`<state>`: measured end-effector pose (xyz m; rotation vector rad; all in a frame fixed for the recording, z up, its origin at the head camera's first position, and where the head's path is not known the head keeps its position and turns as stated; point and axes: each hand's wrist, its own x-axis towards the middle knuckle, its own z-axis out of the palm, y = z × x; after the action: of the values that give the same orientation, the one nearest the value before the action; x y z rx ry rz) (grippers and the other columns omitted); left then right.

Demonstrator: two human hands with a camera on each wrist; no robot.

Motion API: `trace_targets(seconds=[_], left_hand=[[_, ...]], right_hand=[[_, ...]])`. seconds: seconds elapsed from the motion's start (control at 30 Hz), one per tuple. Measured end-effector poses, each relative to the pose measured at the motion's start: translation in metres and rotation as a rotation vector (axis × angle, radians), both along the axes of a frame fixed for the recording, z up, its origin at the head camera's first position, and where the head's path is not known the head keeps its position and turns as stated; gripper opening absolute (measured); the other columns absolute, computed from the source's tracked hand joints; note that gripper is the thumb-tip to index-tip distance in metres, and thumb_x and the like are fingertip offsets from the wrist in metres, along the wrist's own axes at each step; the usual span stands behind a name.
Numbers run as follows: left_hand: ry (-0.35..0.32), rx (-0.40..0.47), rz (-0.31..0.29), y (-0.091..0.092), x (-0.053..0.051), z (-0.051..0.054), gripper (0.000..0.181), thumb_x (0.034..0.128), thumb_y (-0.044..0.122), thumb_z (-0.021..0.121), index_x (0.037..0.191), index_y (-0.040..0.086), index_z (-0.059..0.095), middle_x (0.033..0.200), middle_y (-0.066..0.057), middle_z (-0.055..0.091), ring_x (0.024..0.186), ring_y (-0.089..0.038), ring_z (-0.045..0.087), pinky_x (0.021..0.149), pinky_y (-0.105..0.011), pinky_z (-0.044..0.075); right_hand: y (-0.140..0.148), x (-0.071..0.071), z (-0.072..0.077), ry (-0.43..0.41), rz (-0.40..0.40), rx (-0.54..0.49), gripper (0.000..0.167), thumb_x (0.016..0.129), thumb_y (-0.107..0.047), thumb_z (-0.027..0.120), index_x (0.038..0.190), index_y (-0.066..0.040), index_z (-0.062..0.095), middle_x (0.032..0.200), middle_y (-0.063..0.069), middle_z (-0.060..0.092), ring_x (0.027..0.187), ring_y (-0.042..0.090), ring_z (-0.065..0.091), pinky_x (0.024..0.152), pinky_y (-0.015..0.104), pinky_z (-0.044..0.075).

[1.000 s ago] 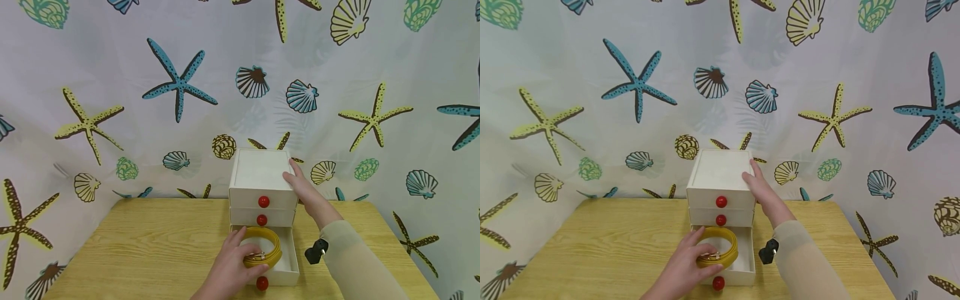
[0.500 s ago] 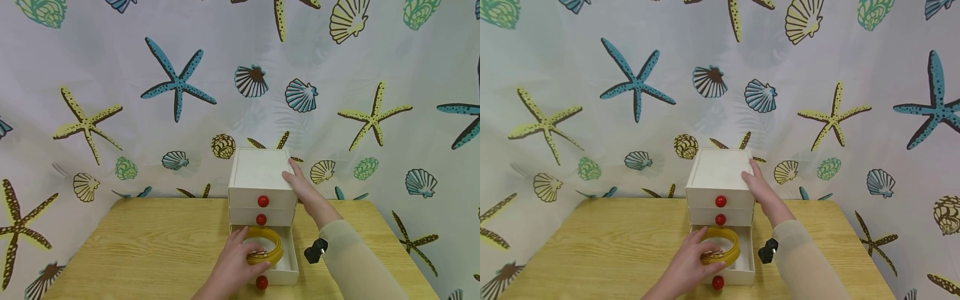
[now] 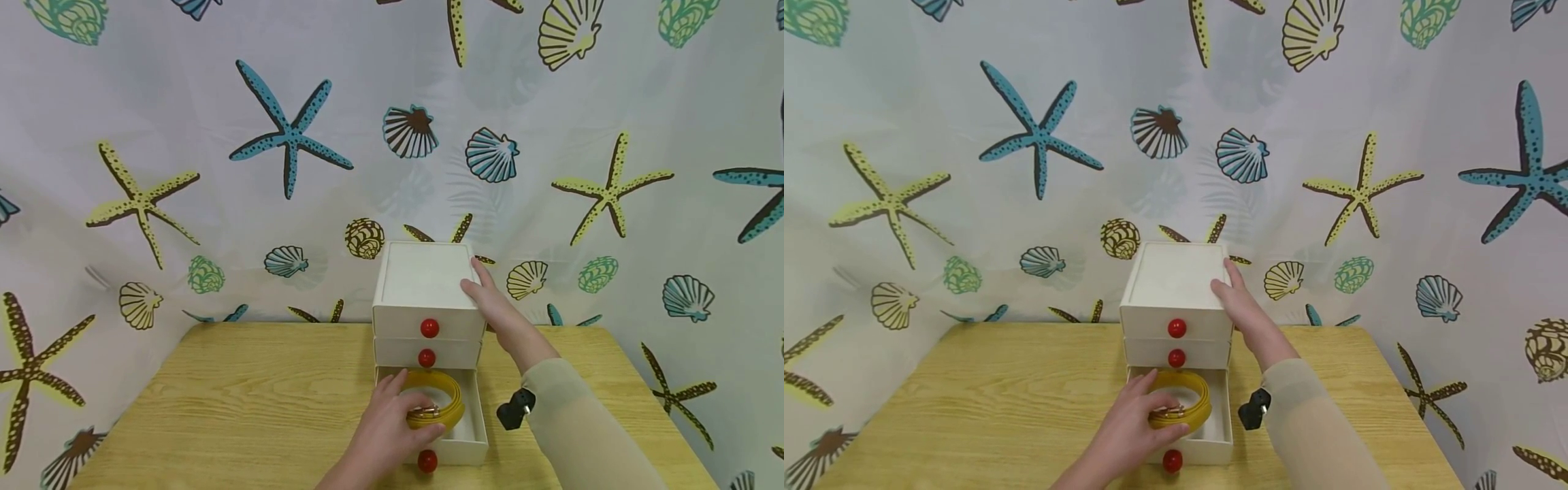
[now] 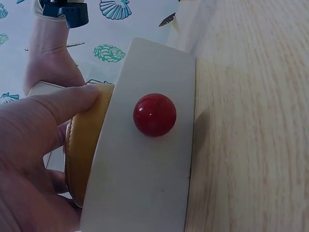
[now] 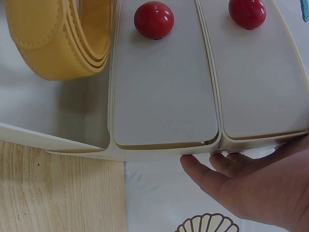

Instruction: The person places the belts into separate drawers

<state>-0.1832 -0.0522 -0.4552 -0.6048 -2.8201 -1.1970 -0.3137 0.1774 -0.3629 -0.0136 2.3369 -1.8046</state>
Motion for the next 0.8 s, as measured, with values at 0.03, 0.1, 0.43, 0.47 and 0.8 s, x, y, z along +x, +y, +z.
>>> trace_targets(seconds=[0.03,0.1,0.43,0.47,0.8], left_hand=[[0.005,-0.003,0.0,0.0003,-0.0003,-0.0005,0.03,0.0876,0.04,0.096,0.105,0.019,0.084,0.16,-0.035,0.049,0.15,-0.062,0.038,0.112,-0.08,0.039],[0.015,-0.008,0.0,0.0009,-0.0009,-0.0013,0.03,0.0876,0.039,0.095,0.105,0.018,0.084,0.159,-0.036,0.05,0.149,-0.063,0.039,0.113,-0.08,0.039],[0.02,-0.031,0.014,0.0042,-0.0043,-0.0058,0.031,0.0877,0.04,0.095,0.105,0.017,0.084,0.158,-0.037,0.05,0.148,-0.065,0.039,0.114,-0.08,0.037],[0.023,-0.032,0.015,0.0044,-0.0045,-0.0063,0.031,0.0876,0.04,0.095,0.105,0.017,0.084,0.158,-0.037,0.05,0.148,-0.065,0.039,0.114,-0.08,0.037],[0.005,-0.054,0.01,0.008,-0.0085,-0.0087,0.03,0.0879,0.041,0.095,0.104,0.018,0.085,0.156,-0.037,0.053,0.147,-0.065,0.04,0.117,-0.078,0.035]], right_hand=[[-0.0002,0.0001,0.0002,0.0,0.0,0.0,0.074,0.118,-0.043,0.04,0.178,-0.037,-0.003,0.185,0.012,-0.006,0.168,0.044,0.0,0.128,0.075,0.013],[-0.0005,0.0003,0.0007,0.002,-0.001,-0.001,0.074,0.118,-0.043,0.04,0.178,-0.037,-0.003,0.185,0.012,-0.006,0.168,0.044,0.0,0.128,0.075,0.013],[-0.0018,0.0011,0.0014,0.005,0.001,-0.006,0.074,0.118,-0.043,0.04,0.178,-0.037,-0.003,0.185,0.012,-0.005,0.168,0.044,0.001,0.127,0.075,0.015],[-0.0018,0.0009,0.0012,0.005,0.0,-0.007,0.074,0.118,-0.043,0.04,0.178,-0.037,-0.003,0.185,0.012,-0.005,0.168,0.044,0.001,0.128,0.074,0.015],[-0.0014,0.0002,-0.0008,0.0,-0.001,-0.016,0.074,0.118,-0.042,0.04,0.178,-0.037,-0.003,0.185,0.013,-0.006,0.168,0.043,0.002,0.128,0.074,0.016]])
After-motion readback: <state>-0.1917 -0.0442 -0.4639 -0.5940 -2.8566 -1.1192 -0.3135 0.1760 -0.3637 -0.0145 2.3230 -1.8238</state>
